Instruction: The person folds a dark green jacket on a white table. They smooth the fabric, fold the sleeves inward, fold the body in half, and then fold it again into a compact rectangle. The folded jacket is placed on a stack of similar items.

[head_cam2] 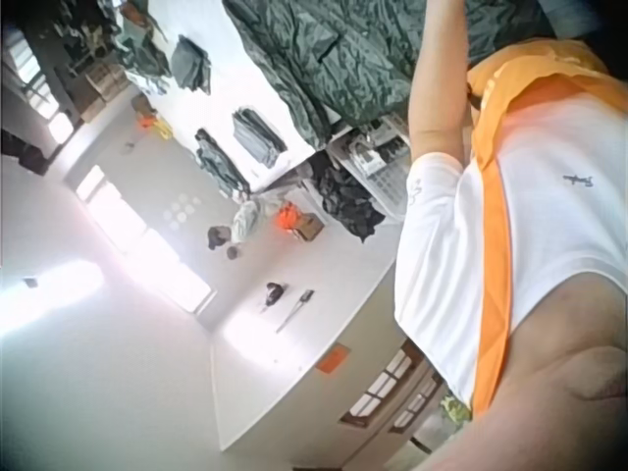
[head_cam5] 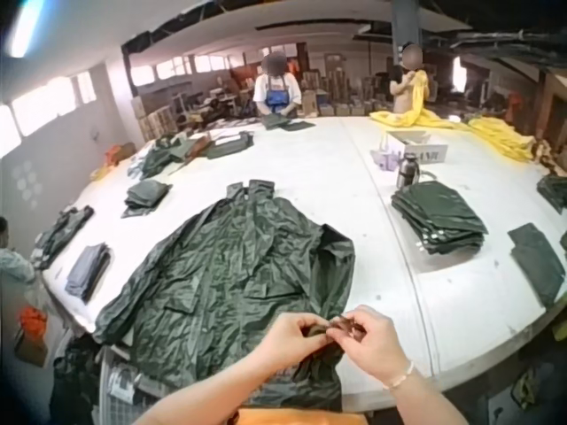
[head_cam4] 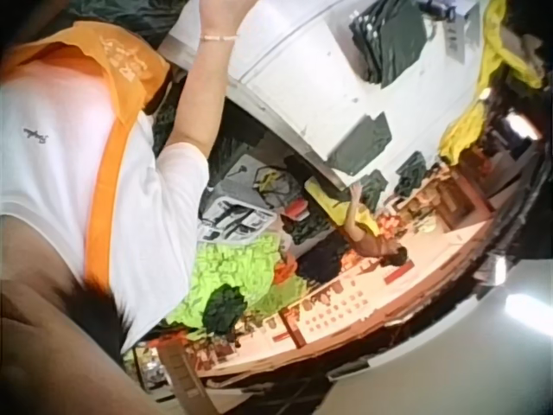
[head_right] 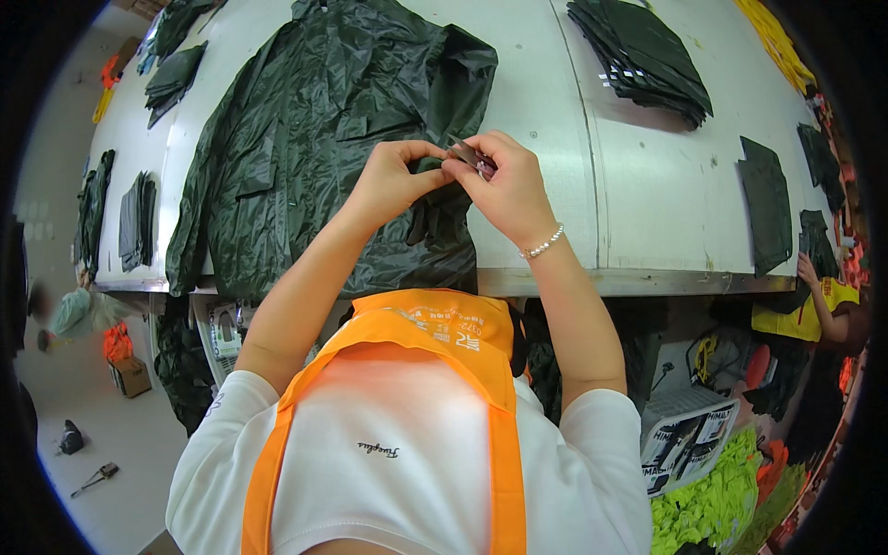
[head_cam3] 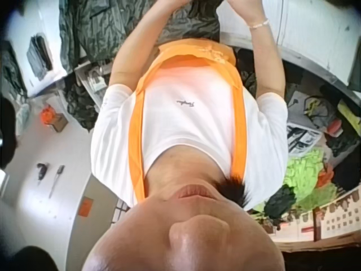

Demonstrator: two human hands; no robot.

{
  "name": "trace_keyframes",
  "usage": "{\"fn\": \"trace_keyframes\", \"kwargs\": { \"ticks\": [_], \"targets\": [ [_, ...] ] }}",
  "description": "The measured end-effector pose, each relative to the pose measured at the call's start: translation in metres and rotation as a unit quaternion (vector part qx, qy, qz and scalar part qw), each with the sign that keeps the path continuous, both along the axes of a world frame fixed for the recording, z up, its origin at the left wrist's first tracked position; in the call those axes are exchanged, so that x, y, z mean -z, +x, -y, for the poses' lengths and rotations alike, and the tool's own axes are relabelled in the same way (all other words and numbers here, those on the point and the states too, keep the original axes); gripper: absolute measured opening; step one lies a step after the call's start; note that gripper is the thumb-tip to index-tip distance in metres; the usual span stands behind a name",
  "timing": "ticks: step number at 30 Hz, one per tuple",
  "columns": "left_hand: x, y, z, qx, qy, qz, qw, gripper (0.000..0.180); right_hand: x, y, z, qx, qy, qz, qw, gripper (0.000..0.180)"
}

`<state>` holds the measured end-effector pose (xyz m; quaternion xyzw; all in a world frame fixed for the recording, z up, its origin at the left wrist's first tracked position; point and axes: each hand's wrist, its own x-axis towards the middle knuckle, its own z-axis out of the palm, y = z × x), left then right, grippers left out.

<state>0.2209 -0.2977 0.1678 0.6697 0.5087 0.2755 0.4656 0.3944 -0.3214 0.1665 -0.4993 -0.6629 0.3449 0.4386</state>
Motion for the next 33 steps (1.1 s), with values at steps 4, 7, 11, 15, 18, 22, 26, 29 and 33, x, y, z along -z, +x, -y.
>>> {"fn": "trace_keyframes", "kwargs": {
  "ticks": [4,7,11,15,18,22,26,29,33],
  "targets": [
    [-0.003,0.000,0.003,-0.001,0.028,0.012,1.000,0.025,0.005,-0.007,-0.002,-0.002,-0.009,-0.034,0.999,0.011],
    [-0.001,-0.003,0.004,-0.009,0.055,0.058,0.997,0.026,0.011,-0.007,-0.004,-0.005,-0.037,-0.084,0.996,0.011],
    [-0.009,-0.005,0.004,-0.003,0.031,0.048,0.998,0.023,0.013,-0.007,-0.003,0.024,-0.095,-0.165,0.981,0.014],
    [-0.007,-0.009,0.003,-0.036,0.000,0.073,0.997,0.020,-0.002,0.008,0.001,0.056,-0.079,-0.160,0.982,0.016],
    [-0.004,-0.010,0.001,-0.036,0.014,0.080,0.996,0.018,-0.004,0.017,0.013,0.002,-0.041,-0.014,0.999,0.016],
    [-0.008,-0.004,0.002,-0.024,0.009,0.079,0.997,0.018,-0.007,0.014,0.015,-0.011,-0.013,0.023,1.000,0.017],
    [-0.008,-0.002,0.002,-0.014,0.010,0.064,0.998,0.019,-0.004,0.011,0.011,-0.006,0.013,0.039,0.999,0.018],
    [-0.005,-0.001,0.002,-0.026,0.011,0.088,0.996,0.021,-0.003,0.008,0.009,-0.004,0.035,0.042,0.998,0.018],
    [-0.006,-0.001,0.002,-0.035,0.009,0.102,0.994,0.021,-0.002,0.005,0.008,0.007,0.061,0.054,0.997,0.017]
  ]
}}
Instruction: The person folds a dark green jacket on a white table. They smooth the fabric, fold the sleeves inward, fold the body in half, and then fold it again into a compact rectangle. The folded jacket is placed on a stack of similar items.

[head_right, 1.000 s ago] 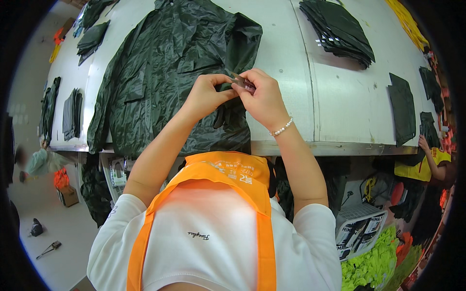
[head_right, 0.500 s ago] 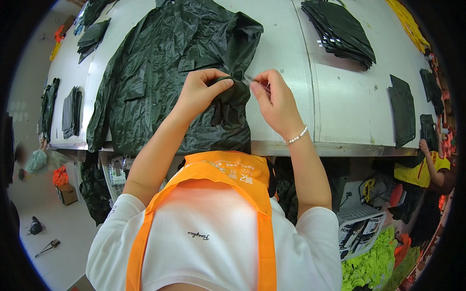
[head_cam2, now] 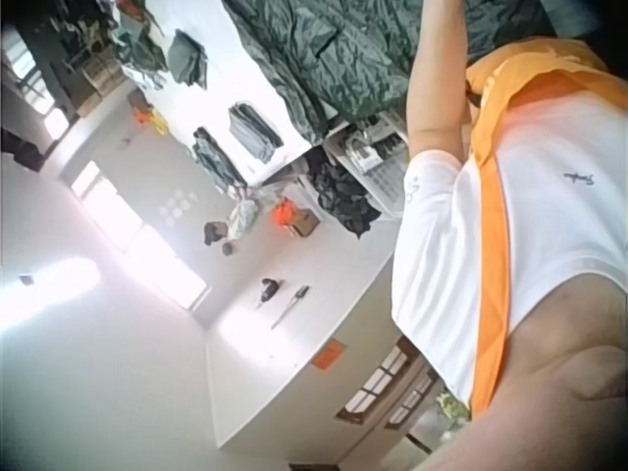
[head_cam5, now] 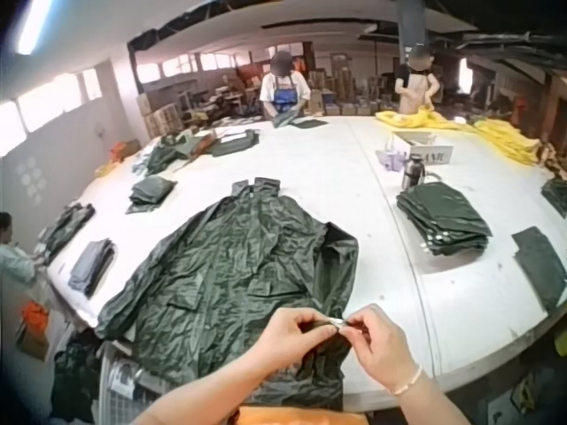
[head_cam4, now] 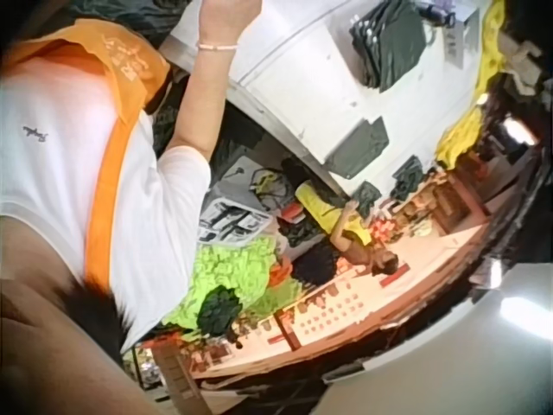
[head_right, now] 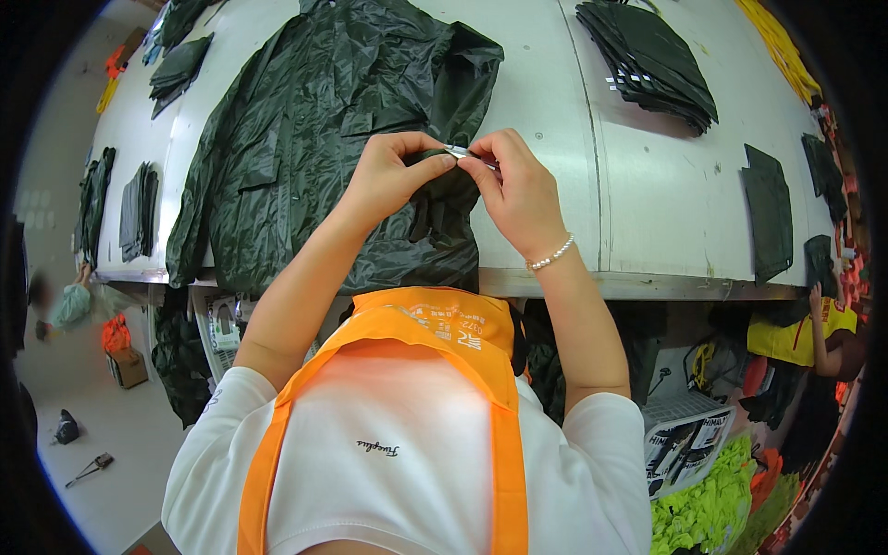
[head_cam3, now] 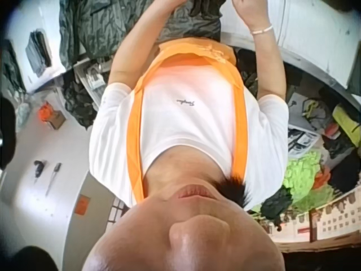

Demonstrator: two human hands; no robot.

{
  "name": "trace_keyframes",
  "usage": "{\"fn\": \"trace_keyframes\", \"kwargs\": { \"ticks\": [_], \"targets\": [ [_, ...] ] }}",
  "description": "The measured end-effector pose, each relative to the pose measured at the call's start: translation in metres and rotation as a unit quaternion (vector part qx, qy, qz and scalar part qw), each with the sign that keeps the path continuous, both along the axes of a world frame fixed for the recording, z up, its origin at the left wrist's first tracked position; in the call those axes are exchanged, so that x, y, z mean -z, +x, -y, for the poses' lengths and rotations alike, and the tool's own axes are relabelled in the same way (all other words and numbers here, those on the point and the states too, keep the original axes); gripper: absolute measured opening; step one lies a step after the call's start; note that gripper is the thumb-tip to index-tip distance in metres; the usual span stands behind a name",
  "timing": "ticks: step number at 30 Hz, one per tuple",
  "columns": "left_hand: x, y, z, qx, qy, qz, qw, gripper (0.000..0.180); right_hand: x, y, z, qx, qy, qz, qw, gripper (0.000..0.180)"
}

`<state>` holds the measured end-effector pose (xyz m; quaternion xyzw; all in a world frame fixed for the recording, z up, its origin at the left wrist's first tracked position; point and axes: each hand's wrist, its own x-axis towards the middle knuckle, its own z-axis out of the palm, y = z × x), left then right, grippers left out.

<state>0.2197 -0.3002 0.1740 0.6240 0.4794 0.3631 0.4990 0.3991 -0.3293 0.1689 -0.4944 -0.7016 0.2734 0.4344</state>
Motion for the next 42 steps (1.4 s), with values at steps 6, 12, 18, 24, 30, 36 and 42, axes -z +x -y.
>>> {"fn": "trace_keyframes", "kwargs": {
  "ticks": [6,12,18,24,30,36,42],
  "targets": [
    [-0.005,-0.001,0.001,0.003,-0.042,0.003,0.999,0.022,0.002,-0.003,-0.001,0.018,0.040,0.017,0.999,0.016],
    [0.000,-0.005,-0.004,-0.006,-0.089,0.069,0.994,0.016,0.021,0.021,-0.009,-0.013,-0.157,-0.200,0.967,0.034],
    [0.002,-0.004,-0.010,0.032,-0.219,0.407,0.886,0.018,0.045,0.001,-0.001,-0.115,-0.236,-0.320,0.911,0.051],
    [-0.008,0.002,0.002,0.045,-0.220,0.541,0.811,0.049,0.025,-0.015,-0.013,0.062,-0.099,-0.291,0.950,0.024],
    [0.017,0.011,0.034,0.007,-0.044,-0.020,0.999,0.028,0.037,-0.011,-0.021,0.218,0.012,-0.185,0.958,0.021],
    [0.038,-0.045,-0.059,-0.300,0.107,-0.039,0.947,0.025,0.002,-0.031,0.021,-0.082,-0.212,-0.086,0.970,0.025],
    [0.017,-0.009,-0.011,-0.077,0.002,0.221,0.972,0.030,-0.021,-0.014,0.020,0.091,-0.025,-0.166,0.982,0.019]
  ]
}}
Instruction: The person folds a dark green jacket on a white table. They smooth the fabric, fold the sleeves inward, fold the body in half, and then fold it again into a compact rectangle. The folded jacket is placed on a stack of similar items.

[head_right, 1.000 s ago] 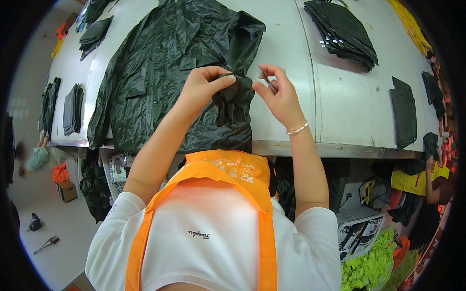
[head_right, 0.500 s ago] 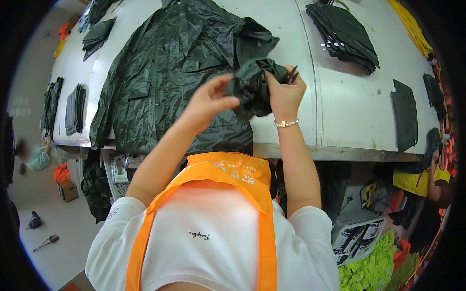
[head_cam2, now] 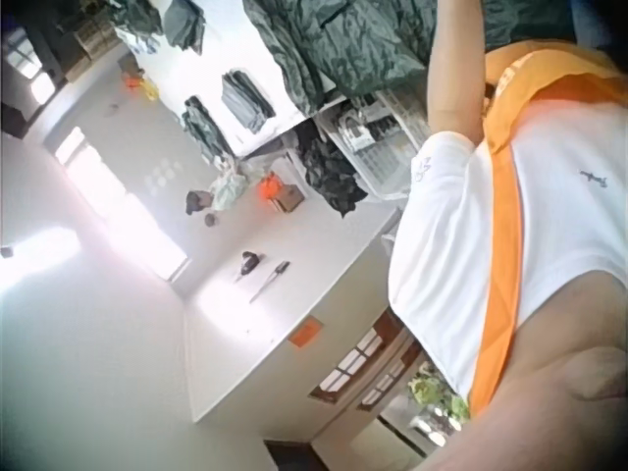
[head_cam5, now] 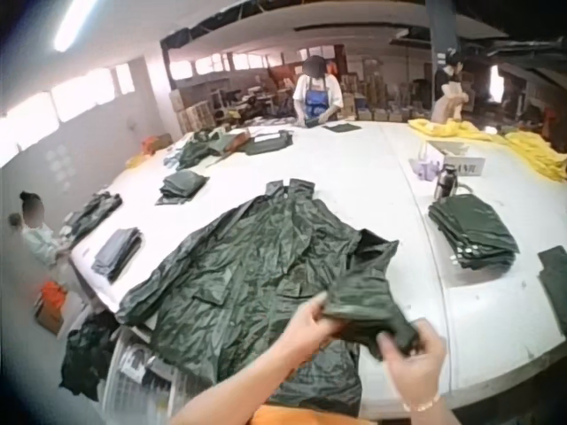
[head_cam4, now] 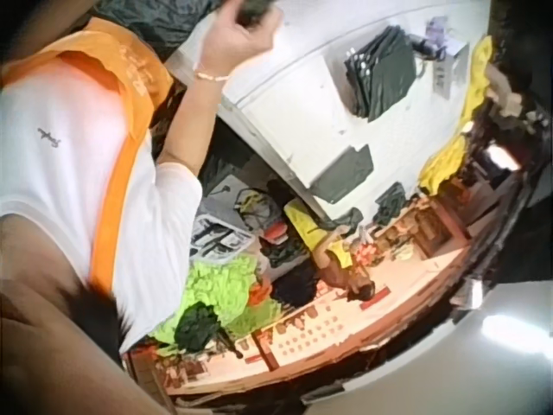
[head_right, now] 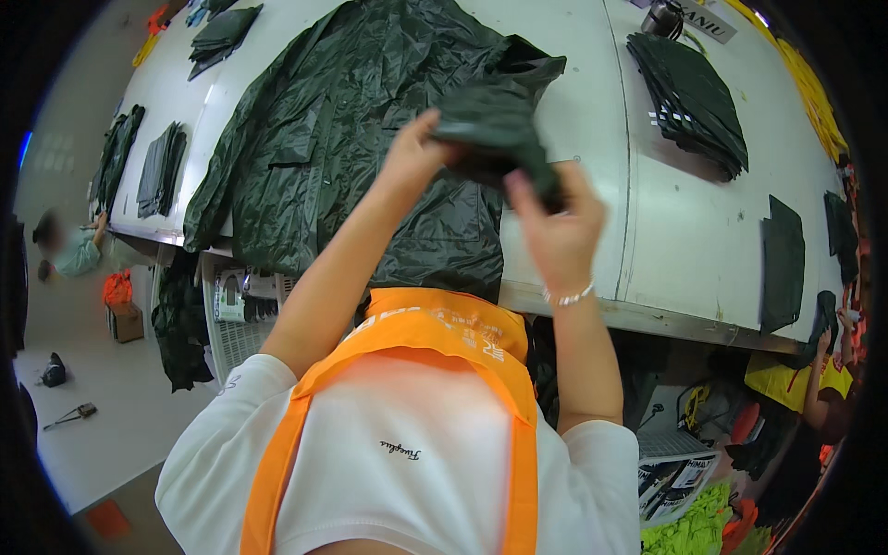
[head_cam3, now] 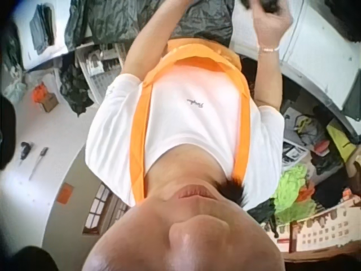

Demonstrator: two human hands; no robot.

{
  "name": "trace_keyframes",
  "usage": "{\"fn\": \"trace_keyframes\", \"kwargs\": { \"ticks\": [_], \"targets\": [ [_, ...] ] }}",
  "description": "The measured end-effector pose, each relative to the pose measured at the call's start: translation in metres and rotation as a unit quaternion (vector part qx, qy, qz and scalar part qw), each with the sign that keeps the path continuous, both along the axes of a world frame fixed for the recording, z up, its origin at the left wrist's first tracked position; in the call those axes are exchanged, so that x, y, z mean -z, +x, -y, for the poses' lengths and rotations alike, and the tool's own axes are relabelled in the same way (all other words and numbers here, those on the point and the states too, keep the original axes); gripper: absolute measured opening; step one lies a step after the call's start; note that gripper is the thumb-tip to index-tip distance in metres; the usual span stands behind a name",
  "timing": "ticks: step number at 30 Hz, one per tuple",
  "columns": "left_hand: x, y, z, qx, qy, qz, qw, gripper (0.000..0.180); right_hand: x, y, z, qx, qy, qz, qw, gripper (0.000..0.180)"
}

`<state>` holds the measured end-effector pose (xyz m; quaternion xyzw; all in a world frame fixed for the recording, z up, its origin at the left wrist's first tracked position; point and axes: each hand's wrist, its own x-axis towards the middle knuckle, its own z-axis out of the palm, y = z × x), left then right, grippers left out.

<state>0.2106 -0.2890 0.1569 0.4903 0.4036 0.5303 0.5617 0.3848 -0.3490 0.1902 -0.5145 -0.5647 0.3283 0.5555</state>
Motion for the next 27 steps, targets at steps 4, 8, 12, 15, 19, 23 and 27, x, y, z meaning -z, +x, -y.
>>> {"fn": "trace_keyframes", "kwargs": {
  "ticks": [4,8,12,15,19,23,27],
  "targets": [
    [-0.006,0.029,0.067,0.202,0.030,-0.059,0.977,0.034,0.047,0.040,-0.039,0.188,0.096,0.002,0.977,0.018],
    [-0.022,0.000,0.031,-0.042,0.001,-0.087,0.995,0.006,0.046,0.051,-0.028,0.152,0.044,-0.014,0.987,0.023],
    [-0.044,-0.004,0.039,0.071,-0.022,-0.059,0.995,0.019,0.006,0.046,0.004,-0.134,-0.077,-0.096,0.983,0.023],
    [-0.044,-0.009,0.046,0.205,-0.077,0.020,0.975,0.028,0.004,0.052,0.007,-0.188,-0.116,-0.102,0.970,0.017],
    [-0.041,-0.014,0.047,0.019,-0.010,-0.040,0.999,0.016,0.004,0.055,0.011,-0.003,-0.008,0.087,0.996,0.016],
    [-0.032,-0.014,0.058,-0.150,0.290,-0.330,0.886,0.022,0.022,0.054,0.013,0.121,0.076,0.118,0.983,0.020],
    [-0.039,-0.012,0.054,-0.160,0.325,-0.407,0.838,0.025,0.024,0.055,0.024,0.110,0.124,0.159,0.973,0.021]
  ]
}}
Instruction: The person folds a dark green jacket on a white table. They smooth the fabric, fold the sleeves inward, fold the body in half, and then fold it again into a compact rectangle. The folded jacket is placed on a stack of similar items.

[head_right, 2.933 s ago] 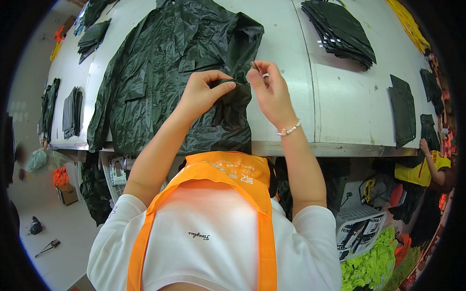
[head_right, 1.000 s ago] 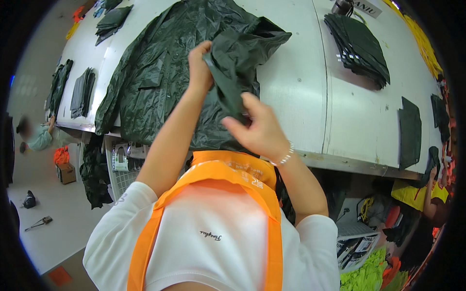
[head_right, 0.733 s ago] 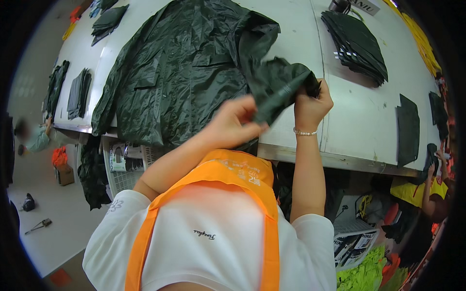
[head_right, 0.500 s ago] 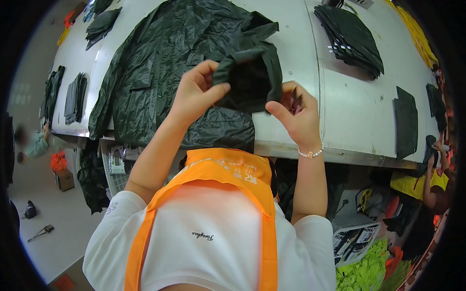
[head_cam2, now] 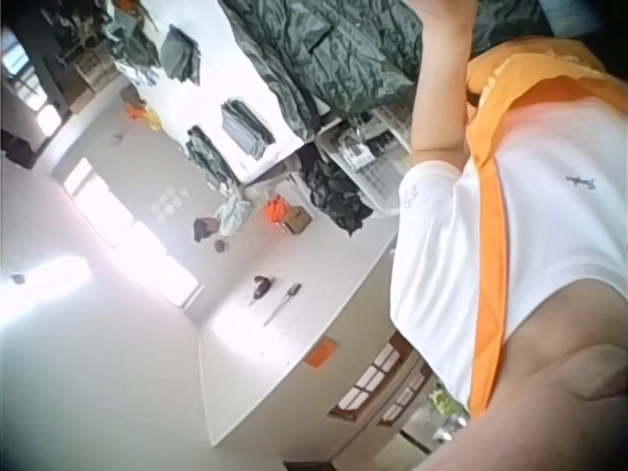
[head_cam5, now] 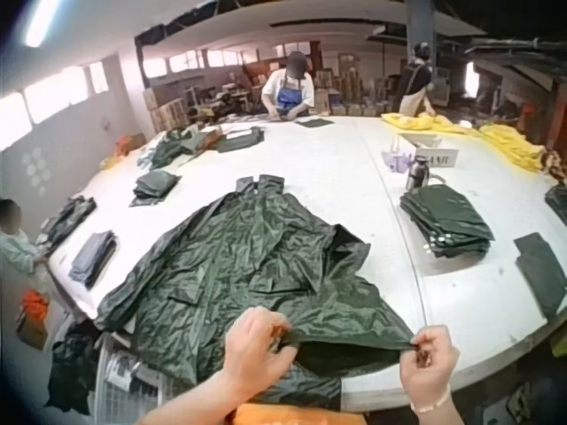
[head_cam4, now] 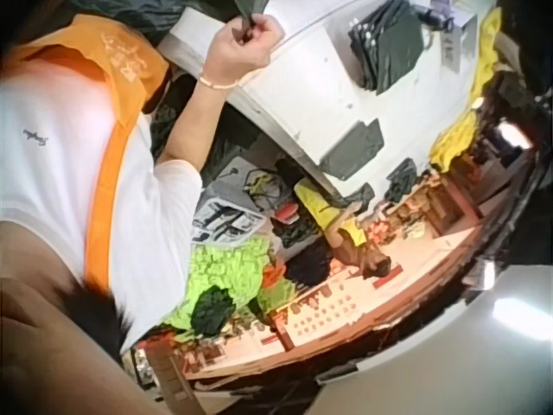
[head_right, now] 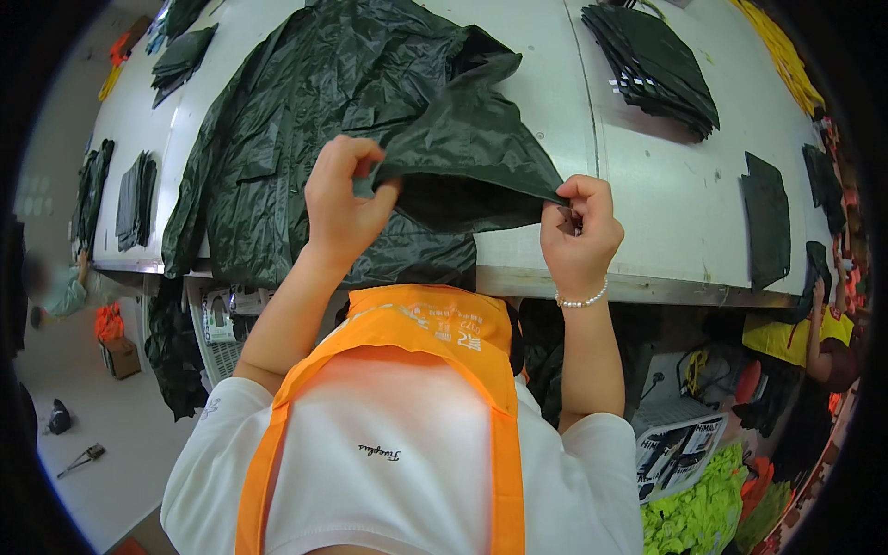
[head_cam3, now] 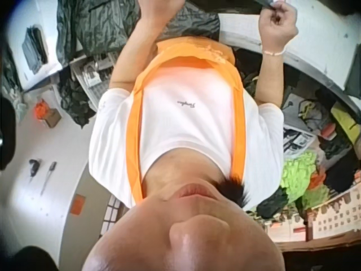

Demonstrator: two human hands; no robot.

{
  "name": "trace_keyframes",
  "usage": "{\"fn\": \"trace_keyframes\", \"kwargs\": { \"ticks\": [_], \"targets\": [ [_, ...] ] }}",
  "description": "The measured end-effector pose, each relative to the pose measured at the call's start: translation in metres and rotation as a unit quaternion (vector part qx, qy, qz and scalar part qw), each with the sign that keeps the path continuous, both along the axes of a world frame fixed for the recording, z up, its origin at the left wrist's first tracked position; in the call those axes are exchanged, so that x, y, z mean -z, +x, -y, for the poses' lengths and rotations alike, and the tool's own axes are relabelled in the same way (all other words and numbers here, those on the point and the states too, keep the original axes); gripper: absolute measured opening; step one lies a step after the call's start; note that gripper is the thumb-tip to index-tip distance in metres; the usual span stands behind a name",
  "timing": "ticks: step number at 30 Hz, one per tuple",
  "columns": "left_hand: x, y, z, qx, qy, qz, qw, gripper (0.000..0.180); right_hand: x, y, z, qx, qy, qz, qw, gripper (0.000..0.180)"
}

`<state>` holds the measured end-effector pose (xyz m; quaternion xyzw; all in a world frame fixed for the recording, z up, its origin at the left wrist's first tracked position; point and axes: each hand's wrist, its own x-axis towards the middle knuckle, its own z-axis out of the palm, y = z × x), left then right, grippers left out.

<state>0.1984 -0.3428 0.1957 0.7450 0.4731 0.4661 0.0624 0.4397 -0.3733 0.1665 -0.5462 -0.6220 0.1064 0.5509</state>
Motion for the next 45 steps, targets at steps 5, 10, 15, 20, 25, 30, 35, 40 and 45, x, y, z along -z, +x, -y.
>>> {"fn": "trace_keyframes", "kwargs": {
  "ticks": [5,10,15,20,25,30,35,40,45],
  "targets": [
    [0.006,0.013,-0.001,0.085,0.037,-0.007,0.996,0.027,0.006,-0.002,0.009,-0.053,-0.035,-0.005,0.998,0.020],
    [0.014,0.012,0.001,0.116,0.083,-0.011,0.990,0.025,-0.015,0.000,0.023,-0.136,-0.157,-0.007,0.978,0.027],
    [0.011,0.015,0.000,0.149,0.118,-0.023,0.981,0.026,-0.031,-0.002,0.024,-0.178,-0.221,-0.037,0.958,0.018],
    [0.010,0.018,0.001,0.155,0.138,-0.034,0.978,0.026,-0.035,-0.017,0.020,-0.223,-0.268,-0.065,0.935,0.016],
    [0.007,0.019,0.005,0.162,0.141,-0.039,0.976,0.026,-0.032,-0.023,0.020,-0.224,-0.235,-0.054,0.944,0.016],
    [0.009,0.020,0.007,0.160,0.143,-0.035,0.976,0.026,-0.034,-0.025,0.021,-0.223,-0.231,-0.032,0.947,0.015],
    [0.010,0.022,0.009,0.155,0.139,-0.033,0.978,0.026,-0.027,-0.024,0.019,-0.176,-0.193,-0.083,0.962,0.016],
    [0.037,0.031,0.021,0.196,0.006,-0.026,0.980,0.024,-0.034,-0.032,0.018,-0.146,-0.122,-0.192,0.963,0.021],
    [0.086,-0.010,0.052,0.260,-0.248,-0.001,0.933,0.033,-0.016,-0.092,0.031,-0.246,-0.407,-0.149,0.867,0.021]
  ]
}}
